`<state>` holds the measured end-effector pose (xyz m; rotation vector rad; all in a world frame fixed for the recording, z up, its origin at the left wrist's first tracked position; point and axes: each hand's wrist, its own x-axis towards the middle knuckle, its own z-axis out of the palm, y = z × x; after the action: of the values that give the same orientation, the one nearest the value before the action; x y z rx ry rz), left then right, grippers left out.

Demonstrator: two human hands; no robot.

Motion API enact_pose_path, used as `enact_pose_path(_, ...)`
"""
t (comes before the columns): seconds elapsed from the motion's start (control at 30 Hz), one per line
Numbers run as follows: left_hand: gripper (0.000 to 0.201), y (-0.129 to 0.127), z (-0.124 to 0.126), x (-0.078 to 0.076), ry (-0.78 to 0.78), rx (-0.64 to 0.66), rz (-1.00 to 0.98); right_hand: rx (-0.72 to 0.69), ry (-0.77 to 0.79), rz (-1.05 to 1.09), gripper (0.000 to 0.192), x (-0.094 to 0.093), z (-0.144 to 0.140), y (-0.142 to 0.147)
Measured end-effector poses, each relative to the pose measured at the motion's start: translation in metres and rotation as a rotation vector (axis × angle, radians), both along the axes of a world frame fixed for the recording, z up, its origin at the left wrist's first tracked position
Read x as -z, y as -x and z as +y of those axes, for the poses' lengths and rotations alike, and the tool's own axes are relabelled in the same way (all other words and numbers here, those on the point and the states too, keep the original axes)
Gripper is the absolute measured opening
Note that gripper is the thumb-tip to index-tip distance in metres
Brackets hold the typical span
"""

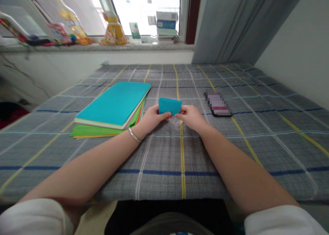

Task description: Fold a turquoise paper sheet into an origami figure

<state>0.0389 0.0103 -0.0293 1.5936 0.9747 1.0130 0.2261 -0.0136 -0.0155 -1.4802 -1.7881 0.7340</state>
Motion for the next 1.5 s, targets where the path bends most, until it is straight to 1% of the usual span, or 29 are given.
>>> enact_pose_path(0.1, 0.02, 0.0, 0.0, 0.001, -0.059, -0.057, 0.16, -0.001, 0.003, 0.005, 0.012, 0.004, 0.003, -0.002)
enact_pose_path(0.2, 0.019, 0.001, 0.001, 0.002, -0.051, -0.083, 0.202, 0.0, -0.001, -0.008, 0.014, 0.008, 0.003, -0.003)
enact_pose_path(0.3, 0.018, 0.001, 0.001, 0.001, -0.073, -0.075, 0.269, 0.001, -0.064, -0.004, 0.021, 0.01, 0.001, -0.003)
enact_pose_path(0.37, 0.017, 0.001, 0.0, 0.0, -0.132, -0.056, 0.319, 0.013, -0.104, 0.009, 0.024, 0.01, 0.001, -0.002)
enact_pose_path(0.47, 0.021, 0.001, -0.002, -0.003, -0.235, -0.014, 0.351, 0.053, -0.137, -0.004, 0.02, 0.008, 0.001, -0.003)
enact_pose_path(0.57, 0.024, 0.002, -0.002, -0.005, -0.336, -0.022, 0.425, 0.048, -0.161, -0.054, 0.019, 0.006, -0.001, -0.003)
enact_pose_path(0.63, 0.022, 0.004, -0.002, -0.005, -0.408, -0.034, 0.493, 0.04, -0.207, -0.109, 0.018, 0.004, -0.004, -0.002)
enact_pose_path(0.77, 0.022, 0.005, -0.004, -0.006, -0.533, -0.04, 0.621, 0.008, -0.374, -0.206, 0.016, 0.0, -0.008, -0.001)
enact_pose_path(0.83, 0.022, 0.005, -0.006, -0.007, -0.583, -0.051, 0.652, 0.004, -0.44, -0.246, 0.017, -0.002, -0.009, -0.001)
enact_pose_path(0.97, 0.021, 0.005, -0.008, -0.01, -0.711, -0.059, 0.537, 0.033, -0.507, -0.226, 0.015, 0.0, -0.008, -0.002)
enact_pose_path(1.03, 0.02, 0.006, -0.009, -0.011, -0.742, -0.074, 0.493, 0.036, -0.546, -0.242, 0.014, 0.002, -0.008, -0.002)
enact_pose_path(1.2, 0.017, 0.008, -0.006, -0.01, -0.808, -0.105, 0.486, 0.031, -0.674, -0.276, 0.013, 0.001, -0.011, 0.002)
enact_pose_path(1.33, 0.014, 0.007, -0.004, -0.009, -0.888, -0.184, 0.444, 0.047, -0.688, -0.257, 0.012, 0.0, -0.012, 0.003)
enact_pose_path(1.4, 0.013, 0.007, -0.003, -0.01, -0.921, -0.171, 0.401, 0.044, -0.689, -0.266, 0.011, 0.001, -0.011, 0.003)
enact_pose_path(1.5, 0.01, 0.007, -0.004, -0.011, -0.947, -0.108, 0.326, 0.044, -0.72, -0.28, 0.01, 0.001, -0.011, 0.003)
